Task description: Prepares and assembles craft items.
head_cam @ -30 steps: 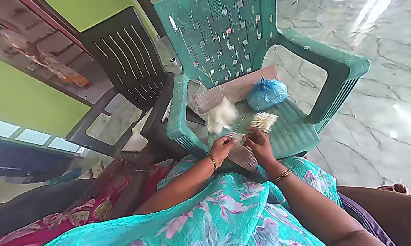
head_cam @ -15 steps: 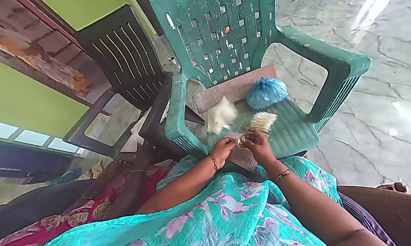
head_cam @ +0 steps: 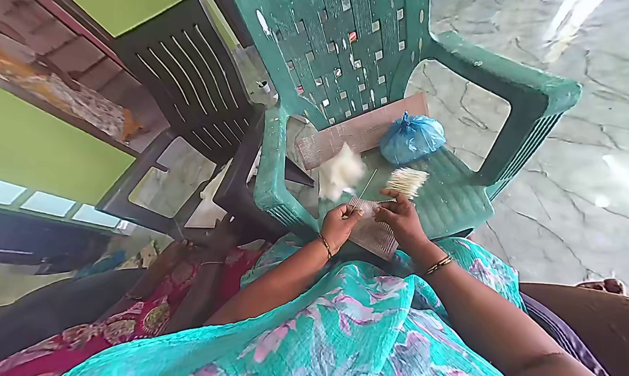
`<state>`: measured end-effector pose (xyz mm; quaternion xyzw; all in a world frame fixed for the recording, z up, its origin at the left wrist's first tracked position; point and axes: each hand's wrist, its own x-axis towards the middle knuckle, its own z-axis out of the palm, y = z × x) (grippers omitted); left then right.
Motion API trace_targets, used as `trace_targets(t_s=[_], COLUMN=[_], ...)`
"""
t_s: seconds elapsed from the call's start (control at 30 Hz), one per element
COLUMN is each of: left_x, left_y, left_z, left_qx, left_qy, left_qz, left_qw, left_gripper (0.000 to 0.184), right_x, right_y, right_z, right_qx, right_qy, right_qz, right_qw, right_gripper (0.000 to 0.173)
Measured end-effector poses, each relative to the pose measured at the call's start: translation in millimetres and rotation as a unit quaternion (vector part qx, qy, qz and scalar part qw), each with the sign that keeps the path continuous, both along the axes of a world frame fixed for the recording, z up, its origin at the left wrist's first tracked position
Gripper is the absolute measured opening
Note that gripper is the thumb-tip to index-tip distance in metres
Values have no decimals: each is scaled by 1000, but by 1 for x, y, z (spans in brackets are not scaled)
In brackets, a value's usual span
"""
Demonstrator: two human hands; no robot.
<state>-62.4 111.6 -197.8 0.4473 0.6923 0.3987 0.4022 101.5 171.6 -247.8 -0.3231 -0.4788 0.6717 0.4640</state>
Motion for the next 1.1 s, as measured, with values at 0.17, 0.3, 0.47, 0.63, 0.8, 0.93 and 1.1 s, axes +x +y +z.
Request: trace_targets(t_s=[0.17, 0.3, 0.47, 0.63, 0.8, 0.93, 1.1], left_x=[-3, 2, 8, 6, 5, 4, 2], left_y=[-1, -2, -3, -2, -4, -5, -7], left_z=[-1, -3, -1, -4, -6, -8, -5], left_qx=[-19, -36, -66, -61, -55, -62, -61], left_qy=[-68, -96, -156, -156, -147, -125, -130], left_qz=[5, 2, 22, 39, 19, 11, 24], left_qw=[998, 995, 985, 985, 988, 990, 989], left_gripper=[14, 12, 16, 9, 7, 9, 10], right_x=[1, -3, -2, -1, -1, -3, 1], right_y=[0, -1, -1, 2, 2, -1, -1], right_z=[-1, -2, -1, -4, -4, -2, 1], right_qx=[-4, 16, 29, 13, -9, 10, 27], right_qy=[7, -26, -17, 3, -18, -55, -66], right_qz=[11, 37, 27, 4, 60, 60, 51], right_qw=[1000, 999, 999, 1000, 998, 997, 996], right_gripper=[47, 51, 49, 49, 54, 56, 54])
